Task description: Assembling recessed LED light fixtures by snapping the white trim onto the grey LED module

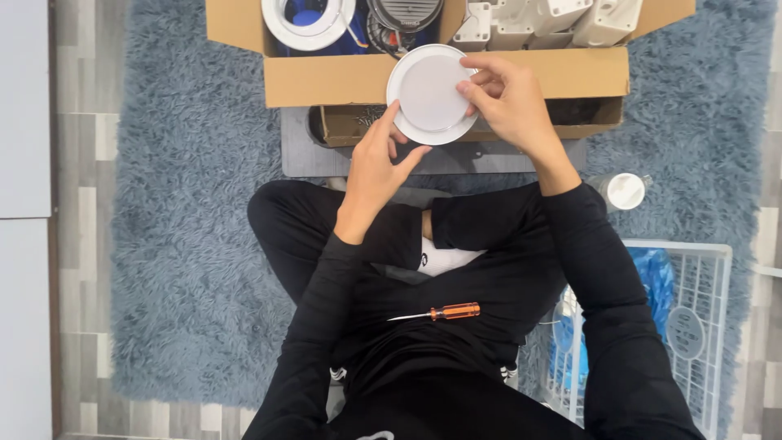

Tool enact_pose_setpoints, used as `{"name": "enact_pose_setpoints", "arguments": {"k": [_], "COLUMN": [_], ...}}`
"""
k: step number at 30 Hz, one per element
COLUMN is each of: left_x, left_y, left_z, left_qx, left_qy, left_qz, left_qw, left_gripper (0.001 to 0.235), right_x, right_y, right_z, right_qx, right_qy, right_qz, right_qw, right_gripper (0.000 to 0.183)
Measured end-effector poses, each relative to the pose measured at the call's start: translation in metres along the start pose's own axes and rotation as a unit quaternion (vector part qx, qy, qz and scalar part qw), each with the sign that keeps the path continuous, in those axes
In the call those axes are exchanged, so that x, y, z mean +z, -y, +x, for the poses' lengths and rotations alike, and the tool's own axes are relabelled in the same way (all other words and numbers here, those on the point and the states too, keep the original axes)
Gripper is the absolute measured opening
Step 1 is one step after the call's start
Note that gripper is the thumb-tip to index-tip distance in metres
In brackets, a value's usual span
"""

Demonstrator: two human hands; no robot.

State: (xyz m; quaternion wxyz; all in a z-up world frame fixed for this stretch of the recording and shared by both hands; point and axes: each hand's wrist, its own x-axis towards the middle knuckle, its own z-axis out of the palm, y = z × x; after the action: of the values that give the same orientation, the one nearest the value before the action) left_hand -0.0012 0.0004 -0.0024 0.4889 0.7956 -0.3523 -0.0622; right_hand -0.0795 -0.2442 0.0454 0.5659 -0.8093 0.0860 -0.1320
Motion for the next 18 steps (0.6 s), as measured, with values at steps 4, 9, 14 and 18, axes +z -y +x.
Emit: {"name": "enact_pose_setpoints", "arguments": {"k": [4, 9, 14, 18], "left_x": [-0.002, -0.013, -0.046, -0.046], "left_y": [-0.006, -0.011, -0.020, -0.013], "left_z": [-0.001, 0.006, 0.060, 0.129], "left_qx": [0.015, 0.030, 0.115, 0.210], "left_qy": [-0.017, -0.025, -0.058, -0.118], "left_qz": [0.020, 0.040, 0.118, 0.159], "left_qw": [1.000, 0.998, 0.985, 0.957], "left_gripper": [0.070, 0.062, 0.041, 0.054], "right_x": [0.003, 0.010, 0.011, 0.013], "right_y": [-0.007, -0.009, 0.002, 0.006], "right_z": [0.001, -0.002, -0.012, -0.024], "right_qx": [-0.039, -0.094, -0.159, -0.193], "right_qy": [-0.023, -0.035, -0.033, -0.024], "right_qz": [-0.109, -0.156, -0.194, -0.255], "right_qw": [0.993, 0.983, 0.967, 0.947], "right_gripper": [0.036, 0.040, 0.037, 0.037]}}
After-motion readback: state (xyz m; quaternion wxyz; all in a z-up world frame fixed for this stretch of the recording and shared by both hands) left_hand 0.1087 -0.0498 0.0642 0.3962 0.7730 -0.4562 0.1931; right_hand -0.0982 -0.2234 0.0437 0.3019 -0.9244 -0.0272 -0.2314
